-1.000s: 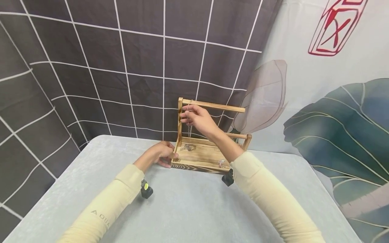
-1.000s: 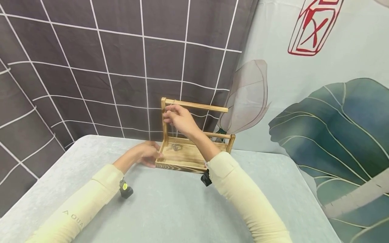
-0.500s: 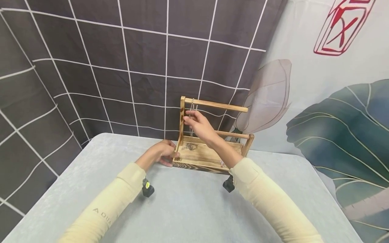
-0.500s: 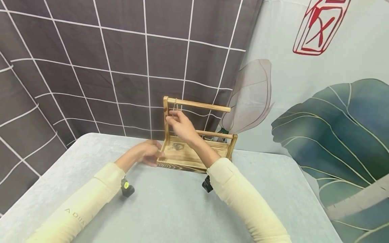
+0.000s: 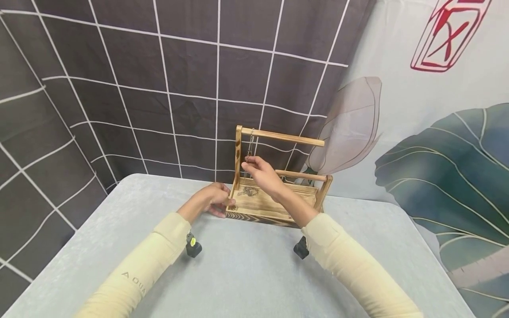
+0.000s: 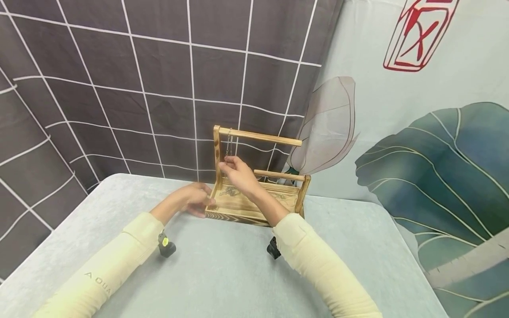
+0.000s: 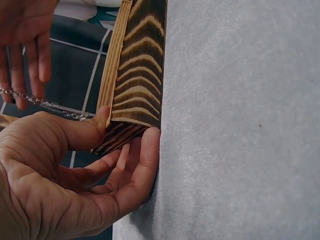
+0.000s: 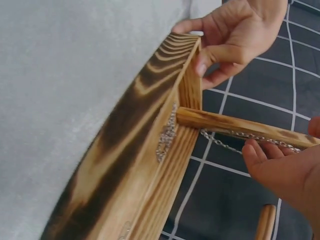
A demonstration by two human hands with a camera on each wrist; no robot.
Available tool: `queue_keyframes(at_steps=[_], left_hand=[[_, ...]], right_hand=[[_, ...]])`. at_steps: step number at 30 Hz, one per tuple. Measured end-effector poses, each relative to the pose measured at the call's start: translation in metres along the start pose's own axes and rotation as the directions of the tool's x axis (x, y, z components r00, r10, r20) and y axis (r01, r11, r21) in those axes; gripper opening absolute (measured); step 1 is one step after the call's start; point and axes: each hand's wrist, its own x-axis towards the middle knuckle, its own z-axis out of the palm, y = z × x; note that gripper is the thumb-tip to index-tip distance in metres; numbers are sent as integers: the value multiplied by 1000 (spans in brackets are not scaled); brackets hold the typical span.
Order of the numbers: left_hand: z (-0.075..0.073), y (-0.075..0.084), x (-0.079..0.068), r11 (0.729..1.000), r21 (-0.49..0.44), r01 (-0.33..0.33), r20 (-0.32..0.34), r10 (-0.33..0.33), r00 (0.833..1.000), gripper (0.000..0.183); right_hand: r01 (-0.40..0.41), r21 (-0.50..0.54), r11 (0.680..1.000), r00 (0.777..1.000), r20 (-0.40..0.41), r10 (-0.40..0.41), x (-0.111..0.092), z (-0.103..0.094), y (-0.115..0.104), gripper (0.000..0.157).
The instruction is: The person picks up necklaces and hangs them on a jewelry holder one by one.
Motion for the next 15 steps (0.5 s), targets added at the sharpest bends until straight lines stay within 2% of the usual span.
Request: queue_keyframes(at_steps=[8, 15], left_hand=[[0, -1, -1, 1000, -6, -3, 4, 3, 1000, 49], [0, 0, -2, 1000, -20, 3, 8, -3, 1000, 48]], right_hand=[[-26, 3, 1000, 999, -25, 26, -3, 4, 17, 60], [-39, -88, 995, 998, -57, 34, -9, 7, 28, 49]])
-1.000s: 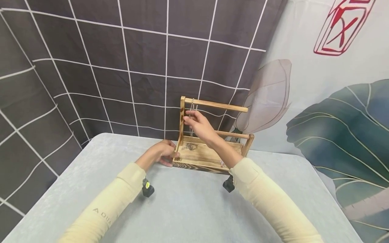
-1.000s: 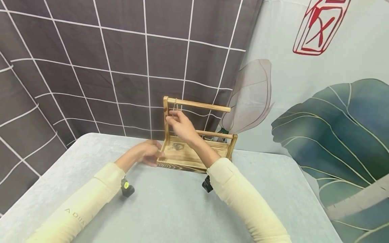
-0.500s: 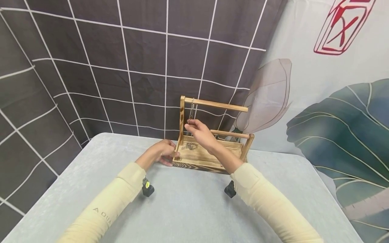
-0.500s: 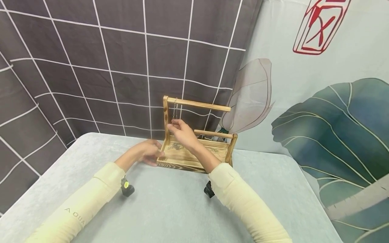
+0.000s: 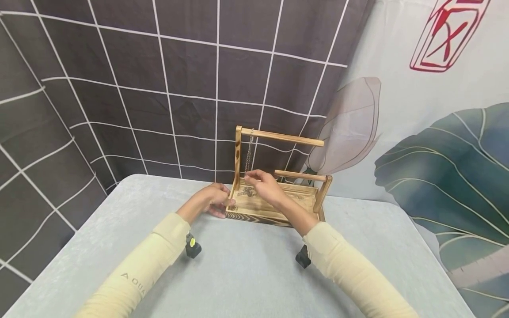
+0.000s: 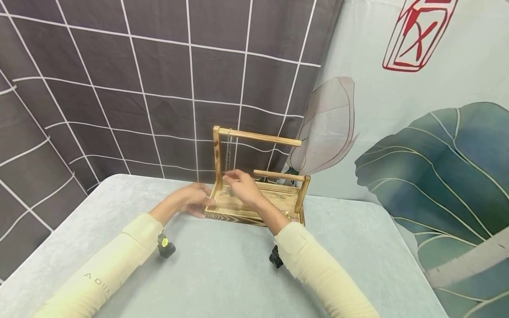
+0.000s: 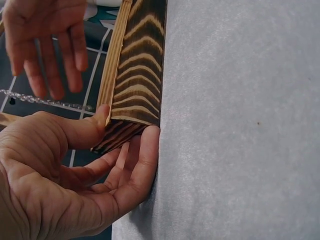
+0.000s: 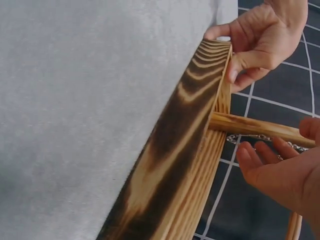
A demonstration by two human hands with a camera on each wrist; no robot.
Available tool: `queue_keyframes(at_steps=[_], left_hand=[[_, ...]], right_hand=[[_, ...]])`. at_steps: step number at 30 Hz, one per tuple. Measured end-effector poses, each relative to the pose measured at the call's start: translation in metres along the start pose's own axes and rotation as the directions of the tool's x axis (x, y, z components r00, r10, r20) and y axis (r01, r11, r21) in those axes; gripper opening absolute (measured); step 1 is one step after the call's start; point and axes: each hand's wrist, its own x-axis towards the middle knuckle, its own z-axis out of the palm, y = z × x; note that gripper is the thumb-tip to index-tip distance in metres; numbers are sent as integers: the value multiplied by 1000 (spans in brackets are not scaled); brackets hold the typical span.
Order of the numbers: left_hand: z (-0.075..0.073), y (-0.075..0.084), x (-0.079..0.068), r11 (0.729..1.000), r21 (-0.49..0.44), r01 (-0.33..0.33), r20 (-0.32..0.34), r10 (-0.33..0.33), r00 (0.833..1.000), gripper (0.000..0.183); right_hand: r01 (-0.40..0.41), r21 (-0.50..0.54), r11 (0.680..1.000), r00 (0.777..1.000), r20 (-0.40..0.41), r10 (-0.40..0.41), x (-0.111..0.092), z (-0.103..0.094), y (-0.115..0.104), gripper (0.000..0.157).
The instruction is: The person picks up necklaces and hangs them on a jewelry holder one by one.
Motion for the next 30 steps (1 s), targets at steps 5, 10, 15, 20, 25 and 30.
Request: queue_keyframes(at_steps=[5, 10, 15, 20, 25, 30], left_hand=[[-1, 1, 0, 1000, -5, 0, 3, 0, 1000, 48], [-1, 1, 0, 1000, -3, 3, 2, -3, 1000, 49], [-1, 1, 1, 1000, -12, 6, -1, -6, 1000, 49], [-1, 0, 2, 1000, -16, 5, -3, -5, 1000, 50], [-1, -2, 3, 1000, -18, 1, -4, -1, 1000, 51], [-1, -2, 2, 1000, -12, -1, -3, 1, 1000, 49]], right_hand=[[-11, -72, 997, 1000, 26, 13, -2, 1, 8, 41], [9, -185, 983, 998, 70, 4, 1, 0, 21, 38], [142, -388, 911, 987, 120, -103, 33, -2, 74, 41], [177, -560, 810, 983, 135, -122, 61, -2, 122, 43], [224, -673, 705, 975, 151, -165, 62, 0, 133, 41], [269, -712, 649, 963, 186, -195, 60, -2, 135, 37]])
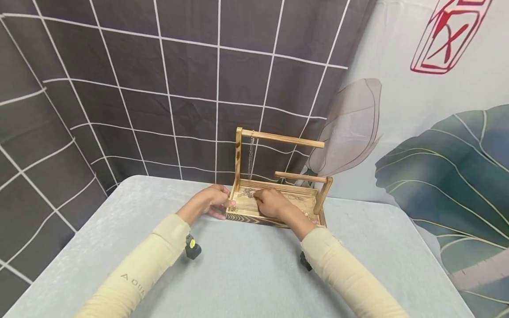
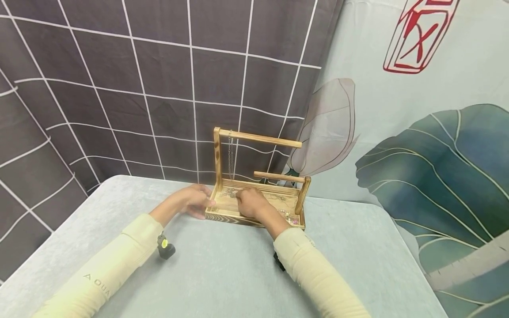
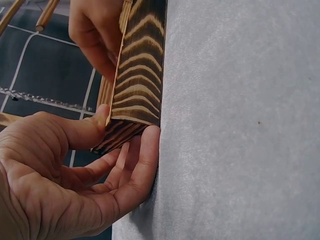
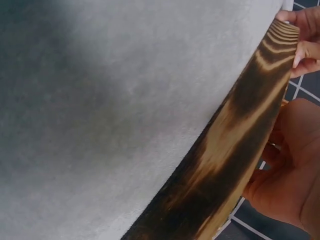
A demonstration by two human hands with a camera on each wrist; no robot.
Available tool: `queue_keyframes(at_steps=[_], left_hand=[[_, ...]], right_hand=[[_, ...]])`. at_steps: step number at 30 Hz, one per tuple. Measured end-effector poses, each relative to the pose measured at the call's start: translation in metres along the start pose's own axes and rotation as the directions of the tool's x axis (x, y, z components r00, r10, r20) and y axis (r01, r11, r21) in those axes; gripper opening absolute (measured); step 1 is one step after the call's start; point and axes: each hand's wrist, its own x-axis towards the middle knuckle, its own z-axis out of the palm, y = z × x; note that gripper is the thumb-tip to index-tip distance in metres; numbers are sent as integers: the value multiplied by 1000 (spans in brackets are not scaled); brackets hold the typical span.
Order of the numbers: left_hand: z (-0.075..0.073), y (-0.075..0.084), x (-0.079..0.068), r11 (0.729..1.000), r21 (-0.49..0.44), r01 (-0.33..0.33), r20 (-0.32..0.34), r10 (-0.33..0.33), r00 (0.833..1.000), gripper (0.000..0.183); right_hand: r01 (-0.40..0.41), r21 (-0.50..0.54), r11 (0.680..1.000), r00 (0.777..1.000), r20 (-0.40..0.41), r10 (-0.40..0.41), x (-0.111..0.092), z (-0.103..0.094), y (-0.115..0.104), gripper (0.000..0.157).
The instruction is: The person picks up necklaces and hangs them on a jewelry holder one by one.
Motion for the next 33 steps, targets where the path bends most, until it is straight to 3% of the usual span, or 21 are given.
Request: queue_keyframes(at_steps=[3, 8, 15, 19, 20, 26, 28, 31, 33], left_hand=[[0, -1, 0, 1000, 3, -2, 1, 2, 1000, 49], [0, -1, 0, 1000, 4, 0, -2, 0, 1000, 47], [0, 0, -2, 1000, 9, -5, -6, 5, 1000, 49], [0, -1, -3, 1000, 14, -12, -12, 12, 1000, 50], [0, -1, -3, 1000, 13, -11, -12, 11, 1000, 50], [0, -1, -3, 1000, 11, -3, -10, 3, 1000, 50], [0, -1, -3, 1000, 9, -2, -10, 2, 1000, 51], [0, 0, -3, 1000, 7, -2, -9, 2, 1000, 50], [0, 0, -3, 1000, 5, -4, -8, 4, 1000, 51]], right_hand=[[17, -15, 1000, 1000, -15, -17, -1, 1, 2, 31], [58, -60, 996, 995, -81, -63, -5, -5, -1, 8], [60, -128, 990, 995, -77, -70, -1, 7, 9, 20], [45, -131, 990, 998, -42, -51, -6, 5, 8, 21], [44, -130, 991, 998, -35, -49, -12, -3, 0, 17], [50, 66, 997, 997, -56, -47, -18, -12, -3, 9], [38, 160, 986, 997, -66, -28, -14, -7, 4, 11], [7, 273, 962, 997, -72, 13, -19, -12, 0, 12], [-18, 385, 923, 996, -76, 51, -24, -21, -10, 10]])
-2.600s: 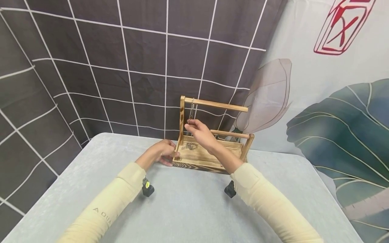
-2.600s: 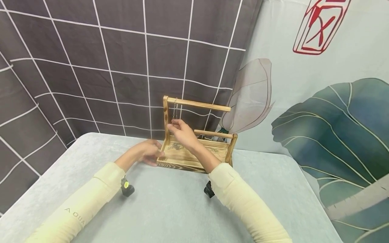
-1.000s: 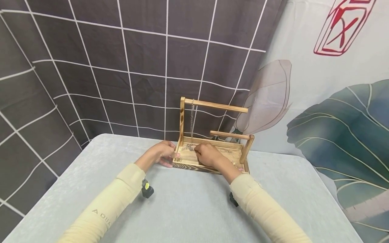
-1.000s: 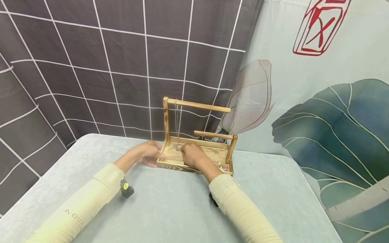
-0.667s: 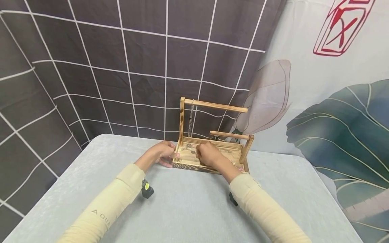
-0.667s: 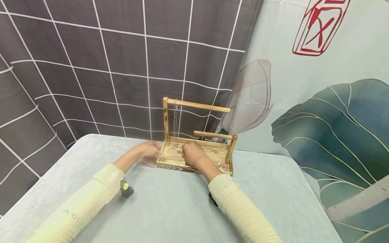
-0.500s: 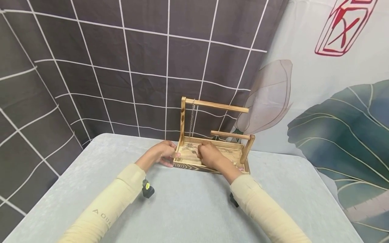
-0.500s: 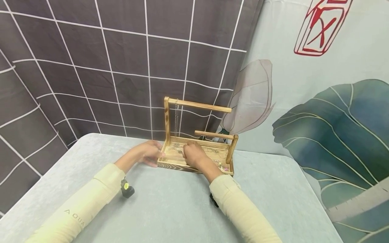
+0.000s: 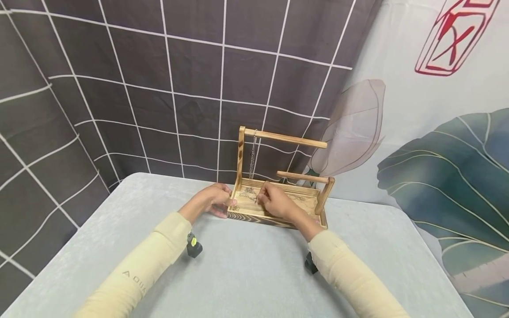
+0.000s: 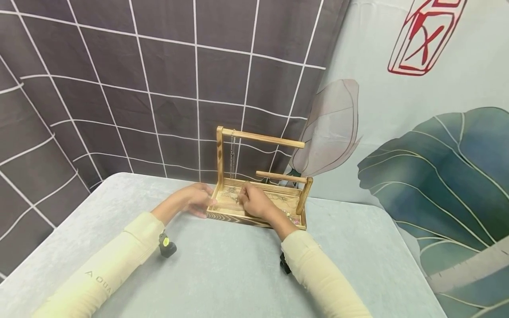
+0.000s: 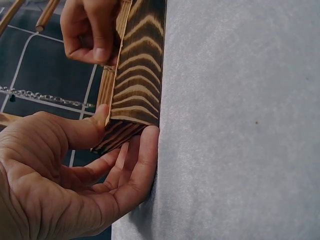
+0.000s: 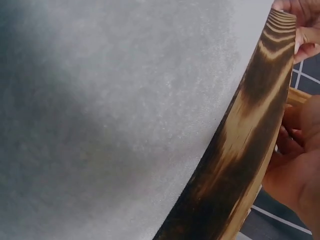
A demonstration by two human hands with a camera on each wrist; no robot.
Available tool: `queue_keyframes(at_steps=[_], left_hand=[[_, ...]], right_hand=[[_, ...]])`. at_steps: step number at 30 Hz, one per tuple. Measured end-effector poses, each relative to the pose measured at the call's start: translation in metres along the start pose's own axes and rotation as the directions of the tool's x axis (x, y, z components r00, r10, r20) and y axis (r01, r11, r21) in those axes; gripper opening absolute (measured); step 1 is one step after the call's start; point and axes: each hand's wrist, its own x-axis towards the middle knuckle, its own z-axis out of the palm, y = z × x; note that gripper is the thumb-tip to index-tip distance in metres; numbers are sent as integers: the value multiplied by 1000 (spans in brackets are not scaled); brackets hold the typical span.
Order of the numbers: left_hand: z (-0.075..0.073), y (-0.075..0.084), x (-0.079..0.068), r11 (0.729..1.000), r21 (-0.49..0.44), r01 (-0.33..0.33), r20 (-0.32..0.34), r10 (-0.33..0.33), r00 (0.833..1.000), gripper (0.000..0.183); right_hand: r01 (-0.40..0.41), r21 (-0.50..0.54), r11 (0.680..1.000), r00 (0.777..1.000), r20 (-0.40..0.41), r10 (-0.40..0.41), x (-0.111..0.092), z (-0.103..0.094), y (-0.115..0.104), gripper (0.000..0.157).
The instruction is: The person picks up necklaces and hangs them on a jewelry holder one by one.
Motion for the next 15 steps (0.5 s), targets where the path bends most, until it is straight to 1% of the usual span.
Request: queue_keyframes(at_steps=[2, 4, 5, 7, 11, 12, 14, 15], left_hand=[[0, 0, 0, 1000, 1, -2, 0, 2, 1000, 51], [0, 0, 1, 1000, 2, -3, 0, 3, 1000, 51], [0, 0, 1, 1000, 3, -3, 2, 3, 1000, 51], [0, 0, 2, 1000, 5, -3, 1, 3, 1000, 51], [-1, 0, 3, 1000, 3, 0, 0, 0, 1000, 50], [-1, 0, 3, 1000, 2, 2, -1, -2, 1000, 49], [-1, 0, 4, 1000, 1, 5, -3, -5, 1000, 48], [-1, 0, 4, 1000, 1, 6, -3, -6, 1000, 48]], right_hand=[[-38, 126, 991, 999, -7, 39, -6, -7, -15, 8], [-74, 249, 966, 997, -2, 76, -10, -13, -28, 11], [-82, 270, 959, 996, -9, 87, -10, -14, -29, 14], [-103, 256, 961, 993, -31, 115, -7, -12, -22, 17], [-112, 198, 974, 989, -71, 128, 0, -10, -6, 22], [-133, 213, 968, 987, -61, 149, 0, -12, -10, 22], [-146, 242, 959, 986, -43, 161, -3, -17, -17, 23], [-129, 235, 963, 988, -47, 144, -5, -18, -16, 23]])
